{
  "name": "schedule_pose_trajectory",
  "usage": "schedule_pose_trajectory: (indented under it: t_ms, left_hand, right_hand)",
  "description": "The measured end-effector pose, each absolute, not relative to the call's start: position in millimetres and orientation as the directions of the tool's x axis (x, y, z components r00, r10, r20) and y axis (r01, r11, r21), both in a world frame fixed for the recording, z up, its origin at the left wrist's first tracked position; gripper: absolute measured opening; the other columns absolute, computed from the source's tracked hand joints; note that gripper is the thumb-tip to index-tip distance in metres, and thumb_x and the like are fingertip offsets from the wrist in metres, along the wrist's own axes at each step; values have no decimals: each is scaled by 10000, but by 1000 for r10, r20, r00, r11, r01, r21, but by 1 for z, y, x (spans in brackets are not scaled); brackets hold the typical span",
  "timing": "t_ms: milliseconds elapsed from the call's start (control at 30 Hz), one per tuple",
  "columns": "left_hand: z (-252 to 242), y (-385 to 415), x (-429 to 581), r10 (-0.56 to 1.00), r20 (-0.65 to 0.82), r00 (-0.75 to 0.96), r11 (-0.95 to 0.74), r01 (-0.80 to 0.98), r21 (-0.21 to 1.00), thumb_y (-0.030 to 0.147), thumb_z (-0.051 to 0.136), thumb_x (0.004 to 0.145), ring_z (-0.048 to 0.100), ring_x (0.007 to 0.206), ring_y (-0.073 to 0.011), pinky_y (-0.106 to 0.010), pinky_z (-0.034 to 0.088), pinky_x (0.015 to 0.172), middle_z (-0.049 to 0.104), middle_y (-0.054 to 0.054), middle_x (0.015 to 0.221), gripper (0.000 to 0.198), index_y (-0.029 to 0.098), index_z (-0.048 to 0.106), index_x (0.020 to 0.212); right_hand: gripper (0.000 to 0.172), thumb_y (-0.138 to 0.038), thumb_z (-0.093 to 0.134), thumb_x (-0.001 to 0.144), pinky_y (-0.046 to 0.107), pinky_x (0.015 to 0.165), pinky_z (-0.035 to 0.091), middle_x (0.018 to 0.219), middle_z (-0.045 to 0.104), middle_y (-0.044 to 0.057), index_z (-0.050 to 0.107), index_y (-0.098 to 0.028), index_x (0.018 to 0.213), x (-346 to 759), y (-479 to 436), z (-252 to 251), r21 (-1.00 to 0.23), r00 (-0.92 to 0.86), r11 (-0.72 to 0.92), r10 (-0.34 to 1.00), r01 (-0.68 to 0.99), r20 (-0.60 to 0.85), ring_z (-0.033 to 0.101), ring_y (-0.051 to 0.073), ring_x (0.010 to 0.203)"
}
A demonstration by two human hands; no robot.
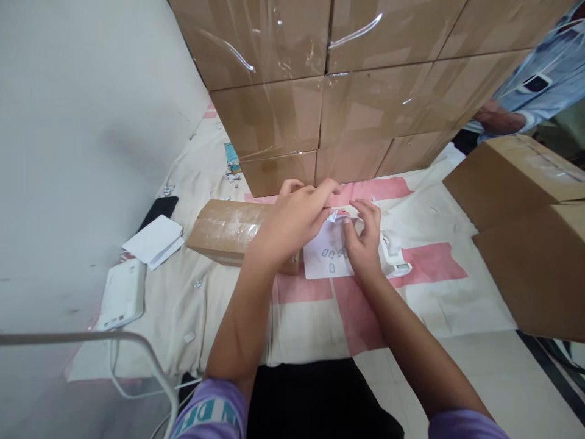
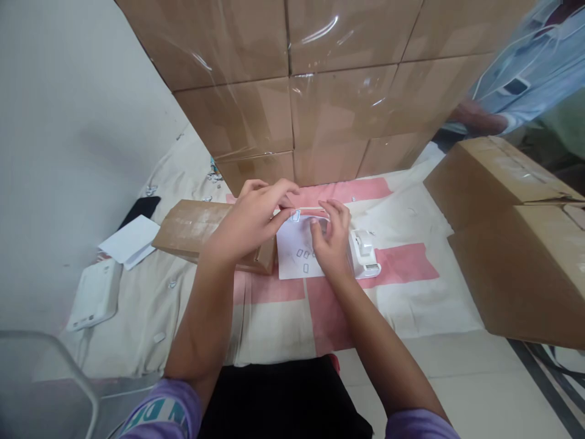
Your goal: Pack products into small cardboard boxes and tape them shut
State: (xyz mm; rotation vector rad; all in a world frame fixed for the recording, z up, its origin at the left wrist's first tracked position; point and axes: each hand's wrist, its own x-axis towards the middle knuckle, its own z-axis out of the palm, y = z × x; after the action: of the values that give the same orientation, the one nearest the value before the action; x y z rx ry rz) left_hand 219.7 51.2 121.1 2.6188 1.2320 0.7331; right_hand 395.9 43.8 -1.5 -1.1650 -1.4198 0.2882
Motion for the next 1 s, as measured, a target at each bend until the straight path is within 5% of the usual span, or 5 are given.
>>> schedule_pose_trajectory:
  t_ms: [533, 633, 733, 867, 1000]
  left_hand:
    - [111, 55, 227, 760, 259, 595, -649, 709, 277, 148, 378, 1010, 648, 1030, -201, -401, 308, 1037, 739, -23, 1052, 288, 248, 545, 1223]
    - [118, 56, 212, 828, 277, 488, -558, 772, 305, 184, 407, 1001, 639, 1069, -209, -421, 295, 1070, 732, -20, 1111, 288, 268, 540, 1242]
    - [124, 60, 189, 909, 275, 313, -397, 852, 342, 251, 427, 997, 621, 1122, -234, -453, 284, 1101, 723, -22, 1158, 250, 277, 568, 1202]
    - [122, 69, 163, 983, 157, 98, -150, 920, 363, 356, 455, 981, 595, 1170, -289, -497, 290, 1120, 725, -50, 1185, 248, 265, 613, 1150]
    - [111, 78, 156, 998, 17, 63, -65, 922, 382, 395, 410, 988, 608, 1149, -299, -517, 294, 1126, 732, -46, 1189, 284, 278, 644, 1097]
  right_hand:
    - [45, -263, 651, 917, 467, 923, 485, 1017, 604, 69, 691, -253, 900, 390, 35, 14, -611, 154, 585, 643, 534, 750, 587, 248, 1045]
    - [92, -281, 655, 915, 372, 809, 485, 891, 618, 39, 657, -218, 847, 387, 36, 13, -802, 183, 520, 793, 296, 581, 593, 189, 874]
    - [183, -357, 710, 881, 271, 587, 393, 691, 566, -16, 638, -200, 819, 380, 38, 4, -970, 44, 210, 978, -123, 206, 505, 119, 622]
    - [291, -411, 816, 780, 229, 464, 201, 534, 403, -88, 630, -190, 806, 364, 38, -11, -886, -271, -202, 958, -417, -91, 323, 58, 462]
    - [382, -429, 889, 678, 217, 433, 152, 561, 428, -92, 622, -176, 783, 349, 37, -19, -843, -345, -310, 925, -439, -160, 288, 28, 434]
